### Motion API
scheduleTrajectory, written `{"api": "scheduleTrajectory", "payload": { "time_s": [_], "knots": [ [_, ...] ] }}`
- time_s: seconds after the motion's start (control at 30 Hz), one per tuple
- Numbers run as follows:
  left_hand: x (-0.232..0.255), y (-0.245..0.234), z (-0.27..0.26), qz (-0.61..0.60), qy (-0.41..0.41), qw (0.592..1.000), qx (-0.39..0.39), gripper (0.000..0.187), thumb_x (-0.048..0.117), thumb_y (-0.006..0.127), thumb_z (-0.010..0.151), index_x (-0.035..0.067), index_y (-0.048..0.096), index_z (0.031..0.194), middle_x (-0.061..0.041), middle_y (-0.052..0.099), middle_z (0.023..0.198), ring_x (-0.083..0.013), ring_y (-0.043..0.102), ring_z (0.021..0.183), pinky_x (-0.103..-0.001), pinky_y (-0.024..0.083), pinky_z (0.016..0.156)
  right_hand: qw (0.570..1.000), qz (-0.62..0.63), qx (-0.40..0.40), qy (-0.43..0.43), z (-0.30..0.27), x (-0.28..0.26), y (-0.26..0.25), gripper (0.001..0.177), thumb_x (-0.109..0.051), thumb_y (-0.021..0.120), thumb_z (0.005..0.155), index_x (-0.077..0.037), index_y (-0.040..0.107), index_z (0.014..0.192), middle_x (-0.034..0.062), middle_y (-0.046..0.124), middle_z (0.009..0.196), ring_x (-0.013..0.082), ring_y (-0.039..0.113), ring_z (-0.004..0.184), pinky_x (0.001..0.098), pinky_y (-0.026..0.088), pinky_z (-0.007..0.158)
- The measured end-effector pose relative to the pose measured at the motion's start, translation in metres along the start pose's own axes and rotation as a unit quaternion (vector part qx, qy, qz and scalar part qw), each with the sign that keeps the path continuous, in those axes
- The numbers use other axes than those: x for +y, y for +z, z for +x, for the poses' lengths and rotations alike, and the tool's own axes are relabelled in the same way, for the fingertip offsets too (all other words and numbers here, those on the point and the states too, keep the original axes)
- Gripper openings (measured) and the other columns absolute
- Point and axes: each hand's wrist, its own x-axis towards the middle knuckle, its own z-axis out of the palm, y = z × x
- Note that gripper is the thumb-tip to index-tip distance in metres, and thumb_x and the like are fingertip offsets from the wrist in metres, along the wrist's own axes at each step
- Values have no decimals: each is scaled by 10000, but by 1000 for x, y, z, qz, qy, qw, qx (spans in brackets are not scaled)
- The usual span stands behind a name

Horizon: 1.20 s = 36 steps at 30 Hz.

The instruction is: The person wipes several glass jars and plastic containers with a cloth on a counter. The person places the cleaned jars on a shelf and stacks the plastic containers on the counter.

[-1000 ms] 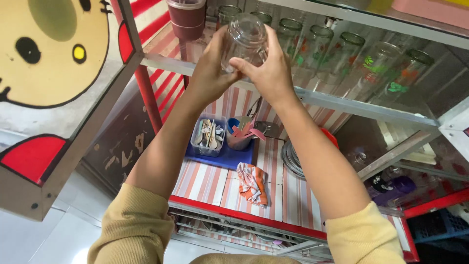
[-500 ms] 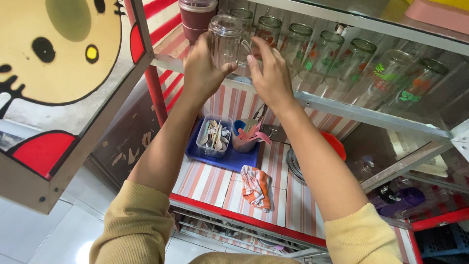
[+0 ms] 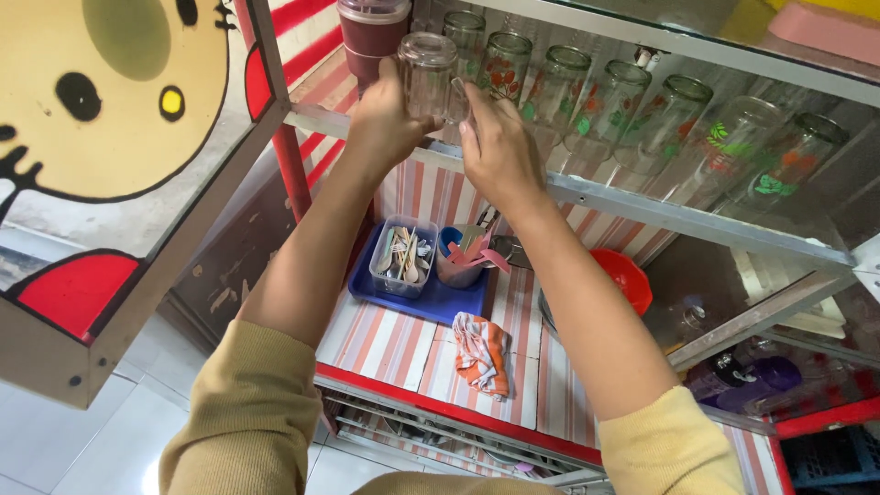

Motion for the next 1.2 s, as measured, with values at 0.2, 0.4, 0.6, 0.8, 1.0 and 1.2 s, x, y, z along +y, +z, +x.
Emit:
{"api": "scheduleTrajectory", "payload": {
  "time_s": [0.2, 0.4, 0.6, 0.8, 1.0, 1.2],
  "knots": [
    [-21, 15, 15, 15, -12, 1000, -23, 1087, 222, 946, 710, -136, 266, 1480, -339, 551, 1341, -431, 615, 1192, -419, 521, 982, 999, -24, -21, 22, -2, 1, 3, 504, -50, 620, 915, 34, 541, 1406, 190, 679, 945, 292, 649, 712, 417, 535, 608],
    [-38, 35, 29, 104, -56, 992, -46, 1311, 350, 980, 729, -93, 59, 1551, -348, 499, 1367, -506, 511, 1203, -542, 456, 1022, 999, -40, -35, -2, -3, 1, 3, 542, -55, 625, 900, 50, 504, 1418, 219, 720, 1109, 336, 647, 907, 456, 540, 735],
    [-27, 25, 10, 31, 37, 998, 48, 1064, 92, 882, 754, -10, 121, 1491, -301, 482, 1494, -459, 595, 1292, -478, 535, 993, 998, -41, -53, 0, -4, 1, 4, 559, -80, 621, 907, 22, 496, 1442, 169, 731, 1061, 307, 639, 895, 432, 538, 726],
    [-30, 24, 6, 56, 46, 996, 57, 935, 143, 844, 812, 30, 200, 1480, -249, 626, 1215, -421, 691, 1001, -468, 577, 779, 998, -30, -50, 1, -3, -2, 3, 517, -73, 616, 903, 34, 523, 1400, 177, 726, 1141, 329, 652, 955, 443, 539, 777],
    [-10, 12, 1, 62, 63, 992, 92, 875, 114, 926, 715, 12, 374, 1386, -217, 553, 1159, -407, 640, 978, -473, 573, 778, 998, -34, -33, 28, -2, -3, 4, 461, -26, 581, 893, 75, 563, 1343, 201, 717, 1141, 309, 637, 1019, 418, 545, 838],
    [-7, 10, -1, 69, 77, 989, 103, 815, 142, 943, 693, 54, 473, 1353, -181, 594, 1105, -371, 627, 973, -455, 543, 794, 1000, -14, 23, -8, -4, -4, 2, 429, 17, 581, 861, 90, 591, 1284, 212, 720, 1092, 344, 632, 957, 436, 521, 835]
  ]
}}
